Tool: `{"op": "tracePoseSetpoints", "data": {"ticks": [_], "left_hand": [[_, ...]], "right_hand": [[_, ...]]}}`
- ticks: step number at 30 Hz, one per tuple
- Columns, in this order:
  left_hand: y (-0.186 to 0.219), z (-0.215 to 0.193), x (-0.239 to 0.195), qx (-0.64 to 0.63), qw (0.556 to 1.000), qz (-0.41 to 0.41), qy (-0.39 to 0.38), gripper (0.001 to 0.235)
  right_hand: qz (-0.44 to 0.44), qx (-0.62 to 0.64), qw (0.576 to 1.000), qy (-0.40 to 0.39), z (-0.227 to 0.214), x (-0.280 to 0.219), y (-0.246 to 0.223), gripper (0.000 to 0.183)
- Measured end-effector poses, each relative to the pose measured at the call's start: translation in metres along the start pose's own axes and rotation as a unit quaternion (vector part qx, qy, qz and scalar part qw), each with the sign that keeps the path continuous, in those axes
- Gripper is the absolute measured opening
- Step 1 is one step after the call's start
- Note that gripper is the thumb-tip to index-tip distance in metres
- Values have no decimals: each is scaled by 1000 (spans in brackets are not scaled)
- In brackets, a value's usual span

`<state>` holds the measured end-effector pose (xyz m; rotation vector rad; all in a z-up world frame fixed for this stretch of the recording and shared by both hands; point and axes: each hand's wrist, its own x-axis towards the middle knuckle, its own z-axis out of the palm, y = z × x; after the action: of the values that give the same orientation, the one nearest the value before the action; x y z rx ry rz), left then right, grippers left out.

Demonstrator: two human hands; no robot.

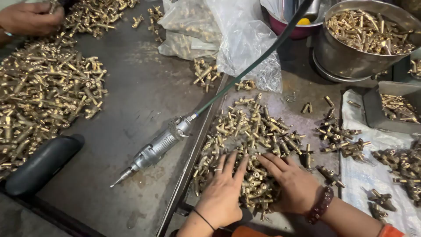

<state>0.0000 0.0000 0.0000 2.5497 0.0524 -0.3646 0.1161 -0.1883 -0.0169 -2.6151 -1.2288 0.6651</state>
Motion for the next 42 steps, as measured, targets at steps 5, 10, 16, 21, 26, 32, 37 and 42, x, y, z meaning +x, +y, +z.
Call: {"op": "tracePoseSetpoints", "data": {"ticks": [5, 10, 16, 21, 26, 32, 37, 42], "left_hand": [[-11, 11, 5, -3, 999, -18, 30, 126], [16, -20, 14, -63, 987, -131, -71, 135], [0, 4, 24, -138, 986, -95, 18, 134], [-16, 28, 23, -248, 962, 24, 110, 132], [-15, 46, 29, -329, 926, 80, 170, 124], [-9, 52, 47, -390, 891, 112, 204, 109], [-6, 45, 42, -548, 811, 123, 163, 94], [9, 0, 14, -515, 822, 109, 219, 96]], "right_hand": [[32, -24, 999, -14, -8, 3, -8, 140], [-31, 1, 999, 20, -2, 9, 6, 138], [-82, 111, 988, 66, 6, 6, 22, 130], [-140, 308, 930, 144, 36, 5, 48, 121], [-51, 388, 913, 119, 38, 8, 55, 115], [62, 590, 804, 41, 13, 1, 37, 98], [97, 602, 792, 27, -9, -6, 20, 89], [2, 584, 811, 40, -33, -4, 9, 91]]}}
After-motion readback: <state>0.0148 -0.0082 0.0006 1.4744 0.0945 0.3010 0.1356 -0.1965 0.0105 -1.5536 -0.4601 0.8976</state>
